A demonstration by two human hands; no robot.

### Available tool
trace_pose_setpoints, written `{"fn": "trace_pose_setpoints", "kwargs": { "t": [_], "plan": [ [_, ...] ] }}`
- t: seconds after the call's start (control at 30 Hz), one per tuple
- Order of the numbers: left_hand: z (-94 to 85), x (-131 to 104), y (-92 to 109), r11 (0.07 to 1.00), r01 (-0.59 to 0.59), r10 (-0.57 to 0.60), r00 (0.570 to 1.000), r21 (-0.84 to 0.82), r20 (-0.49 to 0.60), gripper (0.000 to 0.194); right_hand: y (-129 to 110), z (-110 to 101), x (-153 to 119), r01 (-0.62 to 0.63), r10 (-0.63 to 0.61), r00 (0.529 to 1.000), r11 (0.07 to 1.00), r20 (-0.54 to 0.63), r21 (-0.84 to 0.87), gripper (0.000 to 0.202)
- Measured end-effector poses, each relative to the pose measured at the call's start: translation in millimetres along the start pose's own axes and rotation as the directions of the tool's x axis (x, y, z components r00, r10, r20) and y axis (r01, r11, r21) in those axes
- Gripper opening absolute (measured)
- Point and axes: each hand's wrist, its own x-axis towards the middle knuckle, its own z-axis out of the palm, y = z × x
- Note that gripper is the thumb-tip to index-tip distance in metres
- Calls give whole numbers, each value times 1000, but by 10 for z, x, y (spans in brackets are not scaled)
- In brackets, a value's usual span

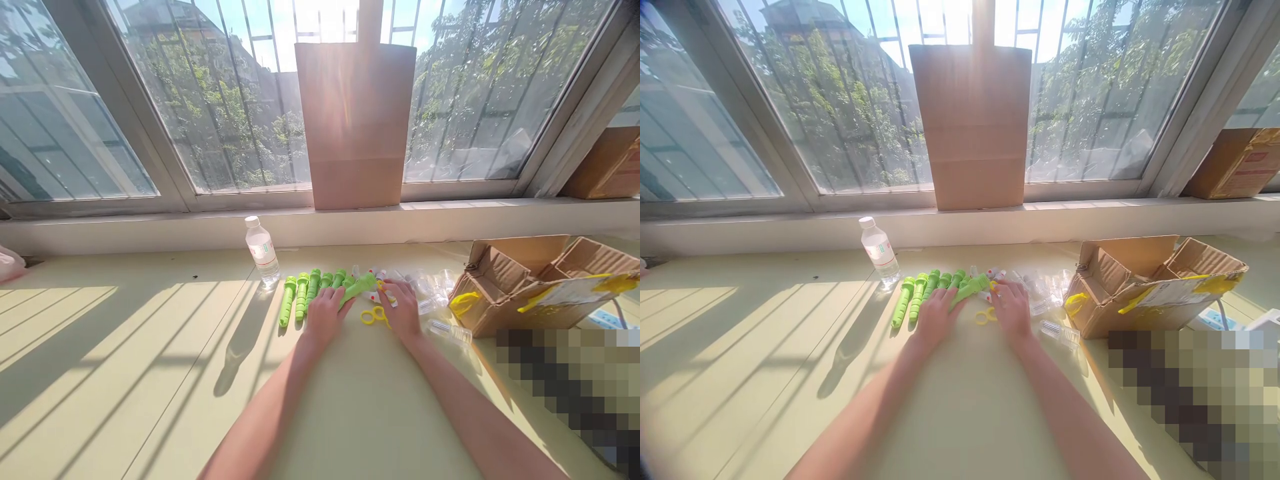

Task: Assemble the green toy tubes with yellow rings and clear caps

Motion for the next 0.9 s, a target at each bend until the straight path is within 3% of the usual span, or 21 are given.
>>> {"fn": "trace_pose_setpoints", "kwargs": {
  "t": [0.17,0.37,0.63,0.9],
  "plan": [
    [-12,27,-15,1000,-24,24,1000,8,-3,31,-98,41,-1,-157,168,984,977,-66,144,26],
    [-32,51,-18,998,-66,66,998,19,9,26,-153,60,-16,-362,378,925,906,-38,218,36],
    [-36,41,-20,995,-84,83,996,45,12,23,-183,49,-33,-277,284,958,948,-28,155,39],
    [-50,36,-15,994,-84,83,996,66,15,24,-248,51,-59,-385,389,921,904,15,186,38]
  ]
}}
